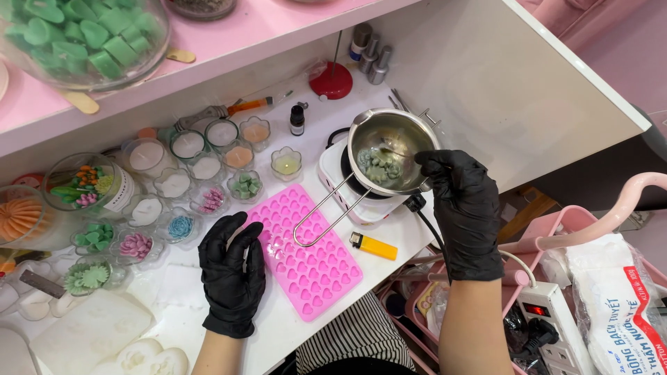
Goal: Preparing materials, melting wax, and checking temperature for candle making.
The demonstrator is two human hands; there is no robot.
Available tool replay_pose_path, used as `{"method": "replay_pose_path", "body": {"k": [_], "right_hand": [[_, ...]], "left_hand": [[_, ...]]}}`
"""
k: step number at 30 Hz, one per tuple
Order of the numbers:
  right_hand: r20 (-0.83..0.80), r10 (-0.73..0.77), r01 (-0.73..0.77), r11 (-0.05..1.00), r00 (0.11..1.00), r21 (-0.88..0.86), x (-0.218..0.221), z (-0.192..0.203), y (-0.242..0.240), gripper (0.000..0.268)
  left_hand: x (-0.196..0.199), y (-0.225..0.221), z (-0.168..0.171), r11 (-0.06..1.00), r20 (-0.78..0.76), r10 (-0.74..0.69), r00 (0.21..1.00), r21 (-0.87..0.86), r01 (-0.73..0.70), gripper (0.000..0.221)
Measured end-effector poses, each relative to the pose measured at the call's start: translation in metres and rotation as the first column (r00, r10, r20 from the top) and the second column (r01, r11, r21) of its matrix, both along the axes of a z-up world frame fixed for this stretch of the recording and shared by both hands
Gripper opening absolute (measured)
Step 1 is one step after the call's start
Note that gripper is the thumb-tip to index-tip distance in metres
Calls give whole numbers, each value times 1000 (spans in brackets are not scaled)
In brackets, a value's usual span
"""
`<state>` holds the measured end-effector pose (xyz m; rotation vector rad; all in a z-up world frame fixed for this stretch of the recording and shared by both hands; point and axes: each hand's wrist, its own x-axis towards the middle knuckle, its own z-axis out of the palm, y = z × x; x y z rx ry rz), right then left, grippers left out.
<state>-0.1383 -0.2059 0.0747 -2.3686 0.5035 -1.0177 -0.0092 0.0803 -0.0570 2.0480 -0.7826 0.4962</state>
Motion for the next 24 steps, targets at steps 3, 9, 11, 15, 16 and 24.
{"method": "replay_pose_path", "body": {"k": [3,9,11,15,16,24], "right_hand": [[-50,-29,26,998,998,-55,0,1,2,22],[-33,39,-43,993,999,-110,-1,0,3,17],[99,71,-78,995,993,69,-6,-2,3,13],[-36,74,-74,997,997,-7,-9,4,4,10],[-5,77,-77,997,997,-10,-8,3,2,9],[47,44,-50,988,998,143,-27,-1,1,16]], "left_hand": [[1,0,0,1000,12,6,1000,5,-6,37],[2,0,2,1000,16,-12,1000,0,12,38],[2,2,2,1000,16,-13,1000,12,12,39],[2,0,-1,1000,11,-21,1000,-3,21,38],[3,0,-1,1000,19,-24,1000,0,24,38],[4,4,5,998,24,-62,998,11,62,38]]}}
